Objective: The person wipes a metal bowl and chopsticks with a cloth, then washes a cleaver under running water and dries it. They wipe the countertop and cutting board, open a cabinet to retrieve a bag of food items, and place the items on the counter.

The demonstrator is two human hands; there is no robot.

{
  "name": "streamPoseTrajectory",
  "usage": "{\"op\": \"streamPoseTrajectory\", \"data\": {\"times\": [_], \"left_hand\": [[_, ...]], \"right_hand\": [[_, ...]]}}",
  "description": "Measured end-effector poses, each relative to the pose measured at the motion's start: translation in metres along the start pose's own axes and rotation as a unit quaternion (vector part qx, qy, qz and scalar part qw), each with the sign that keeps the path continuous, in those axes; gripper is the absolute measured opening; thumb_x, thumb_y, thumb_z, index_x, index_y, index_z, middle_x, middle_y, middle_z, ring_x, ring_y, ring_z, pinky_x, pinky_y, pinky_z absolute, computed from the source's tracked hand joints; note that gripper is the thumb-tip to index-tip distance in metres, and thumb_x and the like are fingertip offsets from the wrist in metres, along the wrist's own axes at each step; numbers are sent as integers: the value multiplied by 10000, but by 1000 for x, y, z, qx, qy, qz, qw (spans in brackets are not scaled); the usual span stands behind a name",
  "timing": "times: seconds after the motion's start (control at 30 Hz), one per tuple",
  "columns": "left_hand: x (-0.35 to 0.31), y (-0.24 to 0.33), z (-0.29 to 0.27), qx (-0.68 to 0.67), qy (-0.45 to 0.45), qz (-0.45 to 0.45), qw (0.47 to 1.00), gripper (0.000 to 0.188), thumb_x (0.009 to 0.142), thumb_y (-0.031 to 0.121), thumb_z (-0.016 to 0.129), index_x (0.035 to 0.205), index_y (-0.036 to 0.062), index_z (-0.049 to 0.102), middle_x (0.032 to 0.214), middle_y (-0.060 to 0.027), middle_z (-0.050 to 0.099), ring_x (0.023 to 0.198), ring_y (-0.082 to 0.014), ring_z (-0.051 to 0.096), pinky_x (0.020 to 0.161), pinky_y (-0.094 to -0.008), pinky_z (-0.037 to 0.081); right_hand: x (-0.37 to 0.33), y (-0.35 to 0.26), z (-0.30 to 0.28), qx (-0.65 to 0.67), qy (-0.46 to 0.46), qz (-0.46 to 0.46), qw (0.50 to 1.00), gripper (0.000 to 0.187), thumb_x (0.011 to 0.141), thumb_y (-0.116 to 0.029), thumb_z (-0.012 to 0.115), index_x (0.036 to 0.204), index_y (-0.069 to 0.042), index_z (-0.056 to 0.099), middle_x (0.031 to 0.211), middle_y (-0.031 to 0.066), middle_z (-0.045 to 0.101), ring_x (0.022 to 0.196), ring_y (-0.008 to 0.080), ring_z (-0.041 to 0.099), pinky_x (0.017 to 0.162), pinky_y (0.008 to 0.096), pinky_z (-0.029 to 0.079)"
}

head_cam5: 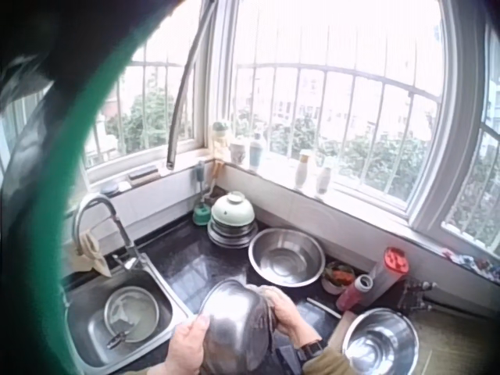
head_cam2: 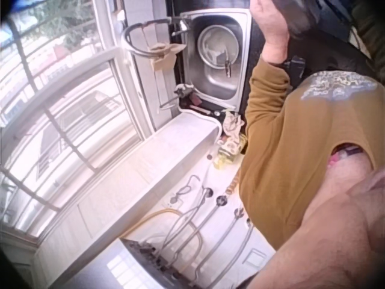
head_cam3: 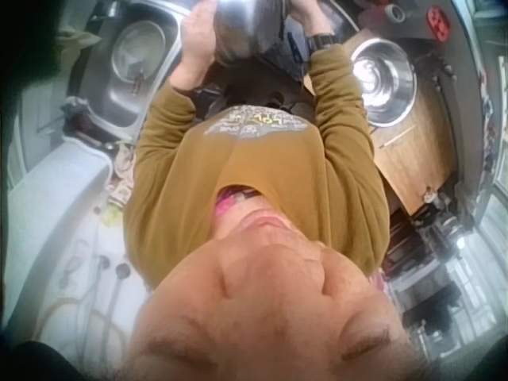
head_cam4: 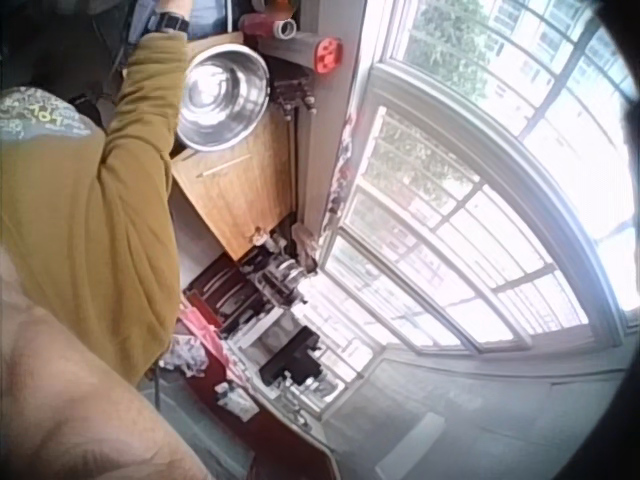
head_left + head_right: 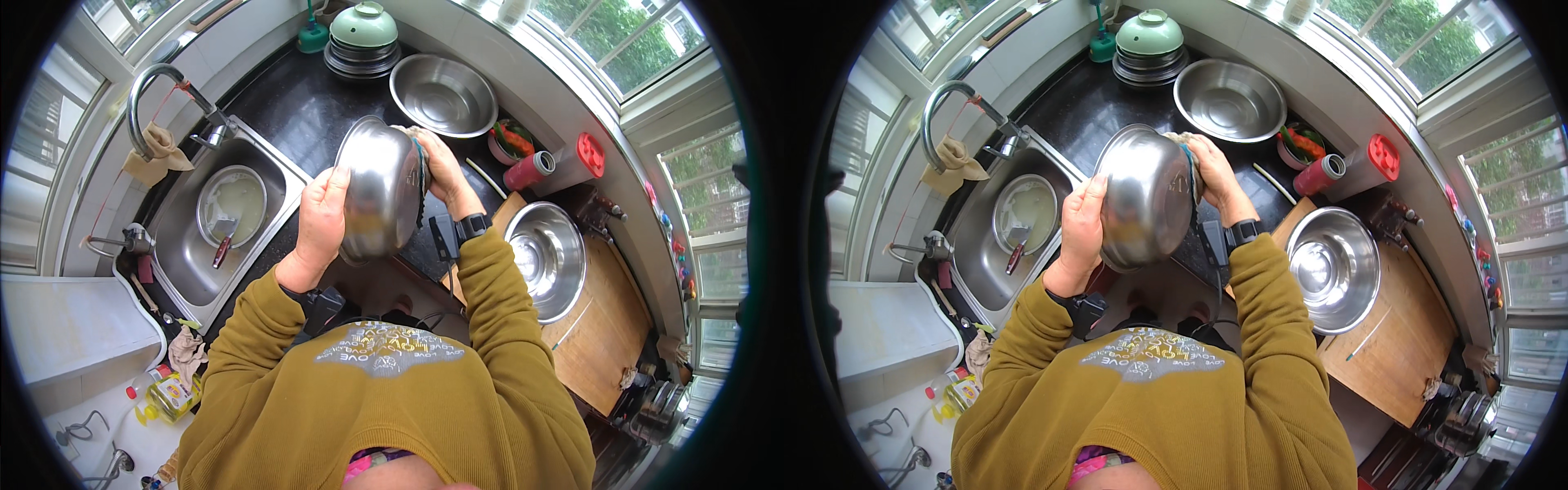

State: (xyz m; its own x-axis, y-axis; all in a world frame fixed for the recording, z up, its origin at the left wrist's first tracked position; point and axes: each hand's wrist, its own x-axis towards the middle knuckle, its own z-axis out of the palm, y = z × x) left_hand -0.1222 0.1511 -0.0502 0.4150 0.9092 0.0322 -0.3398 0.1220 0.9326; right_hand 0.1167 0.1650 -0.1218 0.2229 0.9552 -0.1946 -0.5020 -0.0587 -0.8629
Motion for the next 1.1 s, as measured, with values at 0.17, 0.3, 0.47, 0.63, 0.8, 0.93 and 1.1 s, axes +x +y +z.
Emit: {"op": "streamPoseTrajectory", "data": {"times": [0.17,0.3,0.47,0.63,0.8,0.93,1.1], "left_hand": [[15,3,-11,-94,22,24,995,316,1076,225,456,1079,-17,660,987,-59,718,839,-116,673,768,-248,548],[32,4,-16,-116,79,62,988,316,1074,230,455,1075,-11,660,998,-58,713,855,-124,668,777,-257,545],[53,1,-28,-76,165,116,977,344,1080,261,447,1067,-4,666,1005,-45,701,875,-118,644,792,-255,524],[62,-5,-39,-29,240,136,961,352,1083,275,441,1027,4,660,968,-30,690,845,-107,625,763,-258,512],[51,-15,-44,123,272,134,945,352,1082,287,464,995,-6,639,859,-1,642,755,-70,534,690,-239,455],[32,-28,-45,38,212,131,968,375,1087,266,446,946,-33,624,816,-23,643,752,-95,555,681,-278,481],[1,-38,-39,183,209,107,955,316,1080,208,473,927,-32,612,737,44,495,682,-44,393,589,-242,375]], "right_hand": [[-26,41,2,109,29,-25,993,335,1038,-293,493,1300,-98,568,1209,29,638,1102,146,608,977,331,498],[-48,52,31,108,74,-66,989,393,1056,-278,462,1394,-78,482,1392,55,533,1275,174,508,1097,332,403],[-66,63,70,52,84,-116,988,479,1045,-253,475,1464,-88,312,1413,123,451,1290,211,466,1094,352,389],[-83,71,108,-290,68,-331,895,539,940,-89,594,1421,-20,361,1495,261,329,1423,402,320,1183,452,257],[-100,58,143,-437,16,-431,789,578,805,85,682,1330,-88,513,1515,215,374,1449,483,274,1189,517,254],[-82,34,145,-482,-40,-440,757,587,743,45,700,1288,-108,547,1465,154,455,1371,474,372,1157,580,265],[-42,26,132,-365,-18,-383,849,293,881,-88,595,1170,-50,612,1253,190,601,1186,365,566,1053,414,428]]}}
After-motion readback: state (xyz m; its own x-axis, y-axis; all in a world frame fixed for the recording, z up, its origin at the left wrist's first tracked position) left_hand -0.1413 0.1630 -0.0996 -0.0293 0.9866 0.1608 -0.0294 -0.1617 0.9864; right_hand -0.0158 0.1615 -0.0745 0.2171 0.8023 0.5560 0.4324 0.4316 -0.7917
